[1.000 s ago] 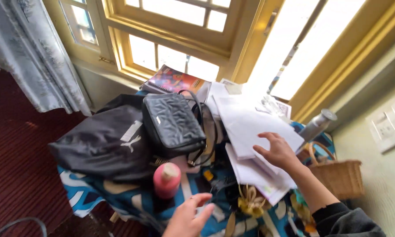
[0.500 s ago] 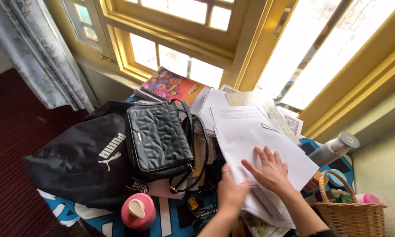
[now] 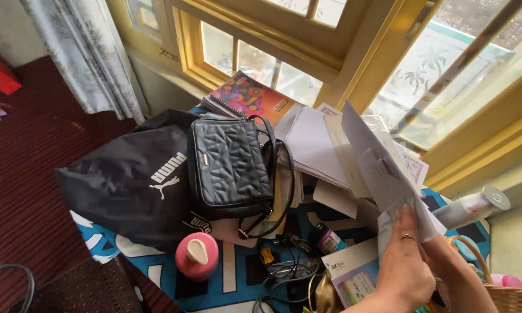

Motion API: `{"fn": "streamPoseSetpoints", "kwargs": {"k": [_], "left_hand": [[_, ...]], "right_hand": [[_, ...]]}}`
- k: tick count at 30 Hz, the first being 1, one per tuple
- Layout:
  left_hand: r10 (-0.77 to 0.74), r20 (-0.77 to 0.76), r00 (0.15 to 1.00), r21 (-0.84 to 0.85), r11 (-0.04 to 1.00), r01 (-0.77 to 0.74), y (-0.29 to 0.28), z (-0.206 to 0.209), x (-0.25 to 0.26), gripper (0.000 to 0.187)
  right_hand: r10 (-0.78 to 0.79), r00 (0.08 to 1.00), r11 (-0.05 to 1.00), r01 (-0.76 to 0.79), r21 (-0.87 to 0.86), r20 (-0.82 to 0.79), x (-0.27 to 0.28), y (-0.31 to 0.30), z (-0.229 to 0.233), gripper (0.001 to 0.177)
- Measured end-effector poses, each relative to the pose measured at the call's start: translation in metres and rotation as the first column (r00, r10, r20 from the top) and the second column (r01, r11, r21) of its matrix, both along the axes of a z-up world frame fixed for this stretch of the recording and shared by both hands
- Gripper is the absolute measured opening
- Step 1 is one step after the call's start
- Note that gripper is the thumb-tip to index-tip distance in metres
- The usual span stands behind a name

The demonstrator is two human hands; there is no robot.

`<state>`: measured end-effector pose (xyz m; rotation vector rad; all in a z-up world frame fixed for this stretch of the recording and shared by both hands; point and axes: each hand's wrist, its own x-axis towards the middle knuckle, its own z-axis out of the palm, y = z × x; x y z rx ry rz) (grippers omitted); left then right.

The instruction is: The person is gathering various personal items such as bottles, pouches, and papers from a shelf and a cluttered table, and organizing them into a handbag and a small wicker basket.

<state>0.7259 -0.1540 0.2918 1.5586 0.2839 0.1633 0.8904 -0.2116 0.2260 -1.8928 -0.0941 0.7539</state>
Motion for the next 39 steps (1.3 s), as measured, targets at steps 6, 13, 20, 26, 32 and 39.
{"fn": "streamPoseSetpoints", "kwargs": {"k": [6,13,20,26,32,39], "left_hand": [[0.164,0.100,0.981,0.027,0.985,-0.168,0.024,-0.047,-0.003,0.090],[0.339,-0.175,0.924,0.170,0.935,-0.311,0.077,-0.081,-0.052,0.048],[0.649,-0.461,0.606,0.103,0.717,-0.689,0.098,-0.147,-0.130,0.020],[0.667,-0.526,0.528,-0.329,0.412,-0.849,0.129,-0.096,-0.202,0.023],[0.702,-0.487,0.520,-0.330,0.403,-0.853,0.138,-0.075,-0.238,0.023],[0.638,-0.498,0.587,-0.374,0.453,-0.809,0.144,-0.053,-0.273,0.025]], "right_hand": [[0.265,0.940,0.894,-0.156,-0.420,0.215,-0.023,0.021,0.020,0.066],[0.424,0.306,0.904,-0.198,-0.379,0.852,-0.074,0.069,0.006,0.049],[0.973,-0.225,0.020,-0.139,-0.990,0.051,-0.127,0.179,-0.063,0.027],[0.743,0.051,-0.668,0.123,-0.734,-0.668,-0.152,0.206,-0.011,0.076],[0.726,0.166,-0.687,0.119,-0.717,-0.668,-0.115,0.205,-0.042,0.098],[0.814,-0.042,-0.569,0.147,-0.809,-0.580,-0.178,0.205,0.075,0.086]]}}
